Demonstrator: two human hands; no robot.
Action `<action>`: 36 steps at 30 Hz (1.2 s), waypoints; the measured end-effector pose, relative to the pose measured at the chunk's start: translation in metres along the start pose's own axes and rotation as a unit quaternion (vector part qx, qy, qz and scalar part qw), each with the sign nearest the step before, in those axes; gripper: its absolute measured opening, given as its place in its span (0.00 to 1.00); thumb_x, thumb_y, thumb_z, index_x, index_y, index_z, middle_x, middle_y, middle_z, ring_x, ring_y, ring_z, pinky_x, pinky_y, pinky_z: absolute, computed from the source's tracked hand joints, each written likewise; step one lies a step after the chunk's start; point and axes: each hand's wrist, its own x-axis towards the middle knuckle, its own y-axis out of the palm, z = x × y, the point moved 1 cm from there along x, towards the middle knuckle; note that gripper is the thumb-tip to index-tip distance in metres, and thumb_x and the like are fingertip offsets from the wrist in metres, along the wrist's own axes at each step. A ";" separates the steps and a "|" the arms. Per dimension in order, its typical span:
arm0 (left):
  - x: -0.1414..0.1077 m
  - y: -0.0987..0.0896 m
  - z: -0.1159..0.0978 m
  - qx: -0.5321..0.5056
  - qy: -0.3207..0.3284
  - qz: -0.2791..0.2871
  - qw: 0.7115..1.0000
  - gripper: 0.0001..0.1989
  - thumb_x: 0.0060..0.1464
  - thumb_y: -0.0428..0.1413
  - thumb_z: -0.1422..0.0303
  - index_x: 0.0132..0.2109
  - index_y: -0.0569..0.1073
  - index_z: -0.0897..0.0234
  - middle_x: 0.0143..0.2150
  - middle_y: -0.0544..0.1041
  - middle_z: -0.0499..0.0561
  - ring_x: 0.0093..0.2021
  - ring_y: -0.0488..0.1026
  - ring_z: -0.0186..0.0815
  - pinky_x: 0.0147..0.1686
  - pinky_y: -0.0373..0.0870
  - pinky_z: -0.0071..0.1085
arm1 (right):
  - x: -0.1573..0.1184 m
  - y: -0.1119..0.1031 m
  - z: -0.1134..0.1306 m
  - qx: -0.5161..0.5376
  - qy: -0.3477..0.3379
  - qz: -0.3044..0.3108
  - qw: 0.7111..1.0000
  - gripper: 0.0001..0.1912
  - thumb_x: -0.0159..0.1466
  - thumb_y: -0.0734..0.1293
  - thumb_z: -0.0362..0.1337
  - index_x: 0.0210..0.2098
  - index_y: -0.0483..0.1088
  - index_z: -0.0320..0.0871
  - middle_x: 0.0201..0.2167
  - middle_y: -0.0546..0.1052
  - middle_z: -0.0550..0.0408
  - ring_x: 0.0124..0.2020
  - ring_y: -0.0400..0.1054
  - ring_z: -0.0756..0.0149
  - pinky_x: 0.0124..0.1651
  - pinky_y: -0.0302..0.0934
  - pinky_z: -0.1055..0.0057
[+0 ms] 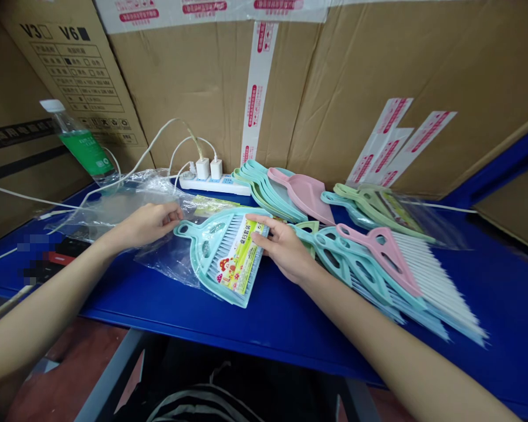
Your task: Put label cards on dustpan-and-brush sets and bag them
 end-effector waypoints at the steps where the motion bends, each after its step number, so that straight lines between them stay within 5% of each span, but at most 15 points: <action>1: 0.000 0.000 0.000 0.003 0.002 0.002 1.000 0.07 0.54 0.49 0.73 0.38 0.72 0.64 0.30 0.77 0.49 0.29 0.72 0.33 0.32 0.62 0.29 | 0.000 0.000 -0.001 -0.001 -0.001 0.001 1.000 0.23 0.52 0.76 0.41 0.47 0.75 0.48 0.46 0.79 0.52 0.45 0.73 0.60 0.47 0.72 0.59; 8: -0.001 -0.002 0.002 -0.026 0.006 -0.003 1.000 0.12 0.49 0.48 0.78 0.38 0.72 0.62 0.29 0.78 0.47 0.27 0.73 0.32 0.31 0.63 0.27 | -0.001 0.000 -0.004 -0.004 0.009 0.029 1.000 0.20 0.58 0.72 0.39 0.51 0.74 0.51 0.49 0.78 0.53 0.48 0.73 0.59 0.51 0.71 0.56; 20: 0.000 -0.006 0.006 -0.067 -0.018 -0.032 0.997 0.07 0.48 0.54 0.71 0.37 0.73 0.63 0.32 0.80 0.48 0.28 0.74 0.31 0.35 0.66 0.29 | 0.000 0.003 -0.006 0.017 0.054 0.082 0.995 0.25 0.63 0.67 0.37 0.60 0.67 0.53 0.52 0.77 0.52 0.50 0.73 0.60 0.54 0.67 0.56; 26: 0.001 -0.004 0.003 -0.040 -0.042 -0.012 0.998 0.08 0.49 0.54 0.71 0.39 0.72 0.64 0.32 0.79 0.49 0.25 0.71 0.31 0.33 0.66 0.29 | -0.002 0.007 -0.002 0.038 0.071 0.098 0.992 0.24 0.65 0.66 0.37 0.60 0.66 0.54 0.53 0.77 0.52 0.52 0.72 0.60 0.57 0.65 0.56; 36: 0.000 -0.010 0.003 0.063 -0.079 -0.035 0.994 0.08 0.52 0.52 0.74 0.40 0.72 0.61 0.34 0.79 0.50 0.35 0.75 0.38 0.34 0.64 0.30 | -0.003 0.010 0.001 0.047 0.088 0.104 0.990 0.20 0.66 0.64 0.37 0.58 0.67 0.51 0.51 0.78 0.50 0.54 0.72 0.61 0.61 0.61 0.55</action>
